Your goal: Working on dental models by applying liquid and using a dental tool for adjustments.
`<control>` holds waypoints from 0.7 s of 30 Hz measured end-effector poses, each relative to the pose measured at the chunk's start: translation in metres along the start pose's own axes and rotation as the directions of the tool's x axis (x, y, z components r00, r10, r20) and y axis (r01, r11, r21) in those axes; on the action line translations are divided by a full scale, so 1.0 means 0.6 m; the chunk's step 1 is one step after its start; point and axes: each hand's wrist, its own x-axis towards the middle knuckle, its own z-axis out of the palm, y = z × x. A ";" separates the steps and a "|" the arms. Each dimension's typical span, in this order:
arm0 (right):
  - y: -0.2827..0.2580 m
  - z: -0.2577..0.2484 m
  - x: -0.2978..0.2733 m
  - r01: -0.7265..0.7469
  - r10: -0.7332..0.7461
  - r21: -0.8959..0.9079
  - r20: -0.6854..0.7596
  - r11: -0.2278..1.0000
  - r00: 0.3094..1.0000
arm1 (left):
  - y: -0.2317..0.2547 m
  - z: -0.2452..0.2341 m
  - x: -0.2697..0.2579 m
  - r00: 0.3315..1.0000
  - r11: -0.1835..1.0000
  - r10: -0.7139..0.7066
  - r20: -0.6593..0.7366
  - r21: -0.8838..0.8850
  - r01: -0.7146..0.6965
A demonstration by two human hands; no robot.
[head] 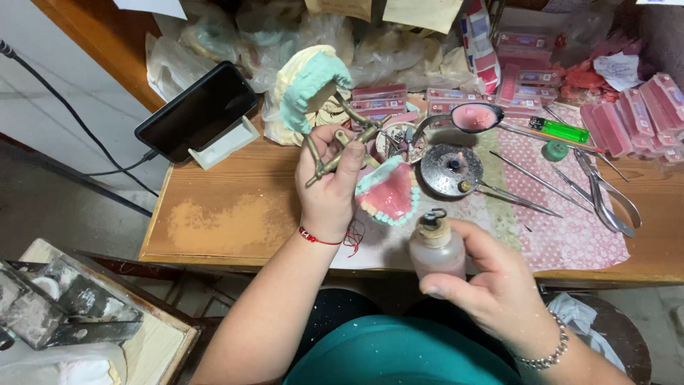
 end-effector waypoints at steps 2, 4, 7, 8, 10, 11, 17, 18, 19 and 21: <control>-0.008 0.005 0.003 0.015 -0.015 0.013 -0.003 1.000 1.000 | -0.004 -0.001 0.001 1.000 1.000 0.025 -0.002 0.019 -0.025; -0.011 0.007 0.005 0.030 -0.030 0.025 -0.003 0.999 1.000 | -0.004 -0.002 0.001 0.999 0.998 0.049 -0.005 0.038 -0.049; -0.006 0.006 0.008 0.040 -0.040 -0.022 -0.002 0.999 0.999 | 0.001 -0.002 0.003 0.998 0.997 0.065 -0.011 0.053 -0.064; -0.004 0.005 0.007 0.019 -0.019 -0.033 0.001 0.999 1.000 | 0.000 -0.003 0.004 0.998 0.997 0.063 -0.012 0.048 -0.063; 0.002 0.002 0.006 -0.006 0.006 -0.045 0.004 0.999 1.000 | -0.001 -0.003 0.003 0.998 0.997 0.058 -0.013 0.041 -0.058; 0.005 0.001 0.006 0.015 -0.014 -0.063 0.009 0.998 1.000 | -0.001 -0.003 0.003 0.998 0.997 0.064 -0.014 0.042 -0.063; -0.002 -0.006 0.010 0.083 -0.079 -0.127 0.035 0.988 0.996 | -0.009 -0.003 0.002 0.998 0.999 0.054 -0.015 0.001 -0.054; -0.004 -0.008 0.012 0.076 -0.072 -0.160 0.033 0.984 0.997 | -0.010 -0.003 0.002 0.999 0.999 0.048 -0.012 -0.013 -0.048; 0.001 -0.009 0.012 0.077 -0.072 -0.160 0.034 0.984 0.997 | -0.010 -0.004 0.002 0.999 0.999 0.048 -0.013 -0.013 -0.048; 0.012 -0.011 0.013 0.077 -0.081 -0.196 -0.010 0.978 0.997 | -0.008 -0.003 0.002 0.998 0.998 0.064 -0.013 0.002 -0.064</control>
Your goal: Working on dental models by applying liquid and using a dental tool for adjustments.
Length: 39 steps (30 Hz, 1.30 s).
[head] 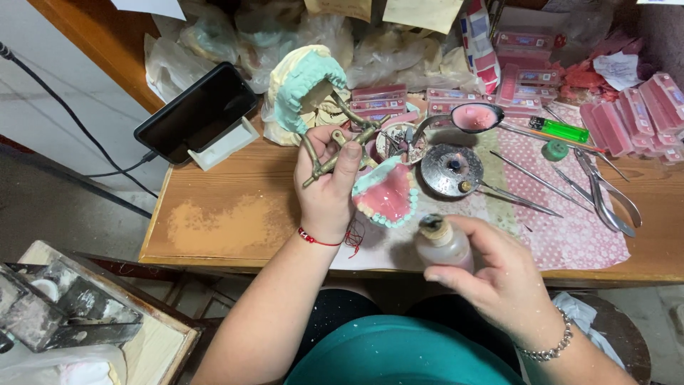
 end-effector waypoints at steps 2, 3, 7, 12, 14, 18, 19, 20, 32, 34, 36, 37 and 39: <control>0.006 -0.003 -0.004 -0.006 0.006 0.014 -0.018 1.000 1.000 | 0.000 0.000 0.000 1.000 1.000 -0.010 0.003 -0.014 0.011; 0.009 -0.004 -0.007 -0.011 0.012 0.030 -0.034 0.999 0.999 | 0.001 0.000 -0.001 1.000 0.999 -0.021 0.006 -0.027 0.021; 0.006 -0.013 0.002 0.066 -0.066 -0.001 -0.001 0.998 0.998 | -0.003 0.000 -0.001 1.000 0.999 -0.022 0.018 -0.026 0.022; 0.003 -0.021 0.012 0.066 -0.065 -0.049 0.017 0.997 0.998 | -0.007 -0.001 -0.001 0.999 0.999 -0.037 0.034 -0.013 0.038; -0.009 -0.025 0.016 0.047 -0.047 -0.030 -0.006 0.998 0.999 | -0.002 -0.001 -0.001 0.998 0.999 -0.045 0.041 -0.013 0.046; -0.013 -0.025 0.026 0.084 -0.085 -0.007 -0.078 0.996 0.993 | 0.000 -0.001 -0.002 0.997 0.999 -0.043 0.057 0.033 0.041; -0.009 -0.025 0.026 0.085 -0.086 -0.007 -0.080 0.996 0.993 | 0.001 -0.001 -0.001 0.997 0.999 -0.042 0.058 0.034 0.040; -0.006 -0.024 0.025 0.056 -0.053 0.037 -0.089 0.998 0.995 | 0.002 -0.001 -0.001 0.996 0.998 -0.056 0.071 0.017 0.055; 0.019 -0.010 0.018 -0.036 0.048 0.387 -0.021 0.921 0.999 | 0.000 -0.004 0.000 0.974 0.987 -0.103 0.200 -0.104 0.125; 0.017 -0.012 0.017 -0.051 0.063 0.420 -0.014 0.906 0.998 | 0.000 -0.005 0.002 0.966 0.981 -0.113 0.232 -0.130 0.146; 0.013 -0.014 0.017 -0.083 0.053 0.475 0.077 0.876 0.996 | 0.001 -0.007 0.004 0.950 0.977 -0.122 0.286 -0.134 0.165; 0.011 -0.013 0.016 -0.081 0.053 0.481 0.071 0.873 0.996 | -0.001 -0.007 0.003 0.949 0.978 -0.121 0.293 -0.128 0.164; 0.005 -0.011 0.016 -0.068 0.011 0.482 0.120 0.874 0.993 | -0.004 -0.009 0.002 0.947 0.978 -0.105 0.302 -0.140 0.153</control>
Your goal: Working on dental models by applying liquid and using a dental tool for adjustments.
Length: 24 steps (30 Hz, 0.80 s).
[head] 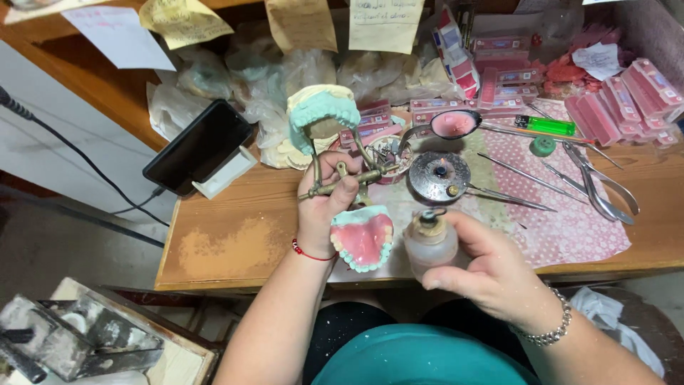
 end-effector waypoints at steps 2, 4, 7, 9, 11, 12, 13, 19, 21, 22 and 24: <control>0.011 0.004 0.000 0.017 -0.017 -0.027 0.002 0.999 1.000 | 0.002 0.001 0.000 1.000 1.000 0.005 0.011 0.005 -0.005; 0.015 0.006 -0.003 0.035 -0.035 -0.059 0.004 0.998 0.999 | 0.003 0.001 0.003 1.000 1.000 0.012 0.020 0.006 -0.012; 0.014 0.001 -0.014 -0.081 0.080 -0.138 -0.008 0.987 0.997 | 0.004 0.000 0.005 0.997 0.996 0.060 0.043 0.061 -0.062; 0.016 -0.010 -0.027 -0.005 0.004 0.055 0.016 0.998 1.000 | 0.006 0.008 0.004 0.999 0.992 0.052 -0.009 0.116 -0.051; 0.033 -0.040 -0.045 -0.023 0.034 0.124 -0.080 0.992 0.996 | 0.002 0.003 -0.002 0.999 0.992 0.039 -0.016 0.117 -0.037; 0.040 -0.057 -0.055 -0.026 0.056 0.194 -0.154 0.981 0.986 | -0.002 0.003 -0.001 0.998 0.991 0.035 -0.043 0.129 -0.029; 0.043 -0.090 -0.058 -0.030 0.065 0.187 -0.186 0.982 0.980 | 0.001 0.010 -0.002 1.000 0.994 0.026 -0.015 0.110 -0.024; 0.132 -0.302 -0.105 -0.085 -0.126 -0.245 -0.730 0.966 0.672 | -0.005 0.009 -0.003 0.989 0.987 -0.101 -0.104 0.114 0.112; 0.170 -0.361 -0.124 -0.117 -0.077 -0.178 -0.807 0.977 0.585 | -0.003 0.014 -0.003 0.980 0.983 -0.148 -0.133 0.090 0.161; 0.186 -0.376 -0.134 -0.118 -0.077 -0.179 -0.807 0.977 0.585 | -0.003 0.017 -0.002 0.980 0.983 -0.150 -0.133 0.088 0.162; 0.219 -0.405 -0.151 -0.162 -0.061 -0.194 -0.801 0.967 0.596 | -0.004 0.019 -0.001 0.982 0.978 -0.154 -0.110 0.123 0.167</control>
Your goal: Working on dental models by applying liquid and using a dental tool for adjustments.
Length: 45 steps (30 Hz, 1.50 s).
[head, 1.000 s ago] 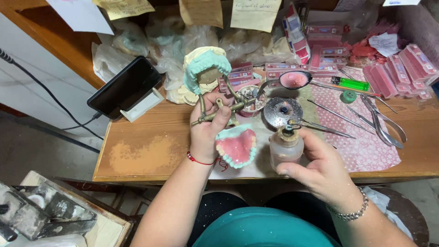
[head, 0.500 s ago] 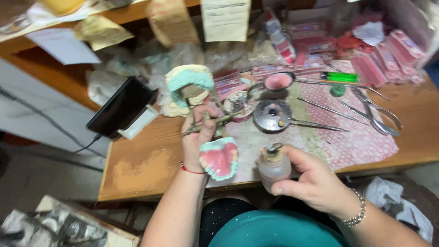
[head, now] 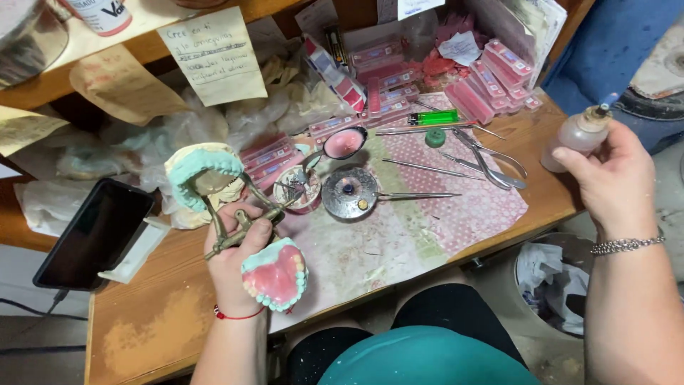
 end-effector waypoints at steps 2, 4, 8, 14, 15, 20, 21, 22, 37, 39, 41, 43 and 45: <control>0.025 -0.006 0.005 0.002 -0.003 0.015 0.021 1.000 1.000 | 0.001 0.005 0.001 1.000 1.000 -0.016 0.004 -0.004 0.016; 0.032 -0.006 0.006 0.008 -0.009 0.034 0.049 0.999 0.999 | 0.003 0.008 0.002 1.000 1.000 -0.030 0.000 -0.006 0.030; 0.074 0.003 -0.022 0.189 -0.209 -0.121 -0.183 0.974 0.960 | 0.001 0.010 0.009 0.999 0.998 -0.028 0.037 -0.063 0.030; -0.132 0.149 -0.088 0.568 -0.500 -0.215 0.300 0.794 0.812 | -0.006 0.006 0.006 0.998 0.997 -0.056 0.023 -0.060 0.057; -0.165 0.175 -0.081 0.654 -0.449 -0.272 0.541 0.706 0.711 | -0.005 0.010 0.010 0.996 0.988 -0.080 0.048 -0.132 0.085; -0.160 0.213 -0.084 0.687 -0.360 -0.342 0.657 0.641 0.663 | -0.001 0.002 0.013 0.999 0.998 -0.012 0.045 -0.060 0.015; -0.154 0.212 -0.084 0.705 -0.367 -0.329 0.673 0.628 0.642 | -0.002 0.000 0.014 0.999 0.996 0.026 0.023 0.086 -0.028; -0.165 0.212 -0.085 0.711 -0.367 -0.324 0.681 0.625 0.633 | -0.004 -0.001 0.012 1.000 0.996 0.024 0.011 0.083 -0.025; -0.269 0.343 -0.133 -0.175 0.023 0.599 0.253 0.781 0.967 | -0.003 0.000 0.013 0.999 0.996 0.027 0.031 0.087 -0.029; -0.253 0.353 -0.123 -0.350 0.157 0.599 0.350 0.720 0.923 | -0.007 -0.001 0.012 1.000 0.994 0.018 -0.002 0.106 -0.018; -0.250 0.351 -0.123 -0.353 0.156 0.580 0.362 0.734 0.919 | -0.004 0.001 0.012 1.000 0.995 -0.021 -0.015 0.102 0.022; -0.246 0.349 -0.125 -0.357 0.159 0.559 0.370 0.749 0.915 | -0.004 0.004 0.010 0.998 0.993 -0.063 -0.023 0.095 0.065; -0.244 0.352 -0.126 -0.359 0.150 0.539 0.392 0.762 0.908 | -0.004 0.007 0.010 0.999 0.997 -0.040 0.004 0.060 0.040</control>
